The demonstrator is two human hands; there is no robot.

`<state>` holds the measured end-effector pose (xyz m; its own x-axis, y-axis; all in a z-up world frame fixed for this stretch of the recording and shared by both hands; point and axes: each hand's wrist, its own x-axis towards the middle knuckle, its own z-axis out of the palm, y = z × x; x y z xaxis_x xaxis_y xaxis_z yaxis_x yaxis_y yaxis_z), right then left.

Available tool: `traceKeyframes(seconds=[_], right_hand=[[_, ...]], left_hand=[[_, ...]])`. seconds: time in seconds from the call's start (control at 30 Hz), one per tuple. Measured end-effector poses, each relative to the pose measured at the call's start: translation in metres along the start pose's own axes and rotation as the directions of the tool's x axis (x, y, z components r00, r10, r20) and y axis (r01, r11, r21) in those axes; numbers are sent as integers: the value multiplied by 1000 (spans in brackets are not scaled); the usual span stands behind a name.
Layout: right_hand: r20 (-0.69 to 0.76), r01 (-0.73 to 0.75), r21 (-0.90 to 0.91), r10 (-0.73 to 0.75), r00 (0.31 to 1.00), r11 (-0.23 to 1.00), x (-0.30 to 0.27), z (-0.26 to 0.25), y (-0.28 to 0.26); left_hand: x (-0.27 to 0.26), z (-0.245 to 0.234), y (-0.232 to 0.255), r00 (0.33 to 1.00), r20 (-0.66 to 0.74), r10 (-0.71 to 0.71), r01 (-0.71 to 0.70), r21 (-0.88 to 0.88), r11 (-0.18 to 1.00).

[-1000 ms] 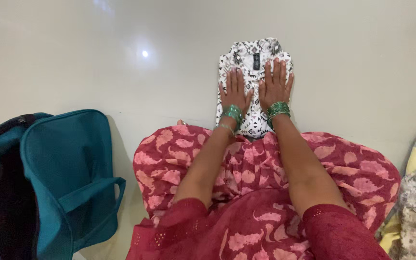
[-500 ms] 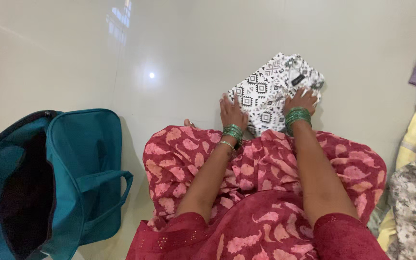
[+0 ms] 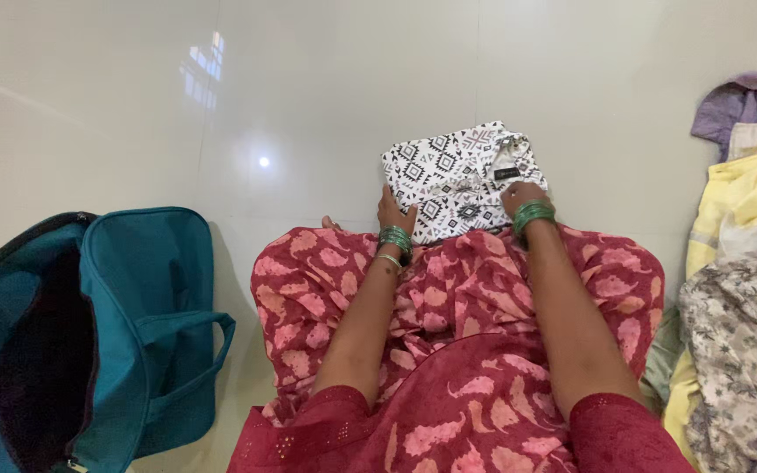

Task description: The person folds a patterned shirt on the floor and then places it into a blue bag.

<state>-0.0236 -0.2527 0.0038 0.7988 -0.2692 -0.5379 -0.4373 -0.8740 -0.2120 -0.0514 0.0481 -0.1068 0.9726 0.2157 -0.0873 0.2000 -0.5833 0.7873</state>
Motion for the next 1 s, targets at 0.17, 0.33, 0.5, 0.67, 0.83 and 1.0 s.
traceKeyframes(seconds=[0.17, 0.33, 0.5, 0.67, 0.83, 1.0], right_hand=[[-349, -16, 234, 99, 932, 972, 21, 5, 28], [-325, 39, 314, 69, 943, 949, 45, 13, 32], [-252, 126, 441, -12, 968, 888, 50, 21, 36], [0, -73, 560, 89, 996, 825, 54, 17, 34], [190, -101, 557, -8, 982, 824, 58, 19, 33], [29, 128, 658, -194, 981, 742, 59, 26, 33]], left_hand=[[0, -6, 5, 997, -49, 62, -63, -3, 998], [1, -10, 9, 1000, -23, -6, 5, -16, 1000], [7, -11, 6, 993, -94, 67, -66, 19, 998], [26, -16, -5, 980, -30, -194, 192, -77, 978], [37, -19, -8, 980, -52, -194, 195, 14, 981], [40, -27, -8, 961, -23, -275, 274, -38, 961]])
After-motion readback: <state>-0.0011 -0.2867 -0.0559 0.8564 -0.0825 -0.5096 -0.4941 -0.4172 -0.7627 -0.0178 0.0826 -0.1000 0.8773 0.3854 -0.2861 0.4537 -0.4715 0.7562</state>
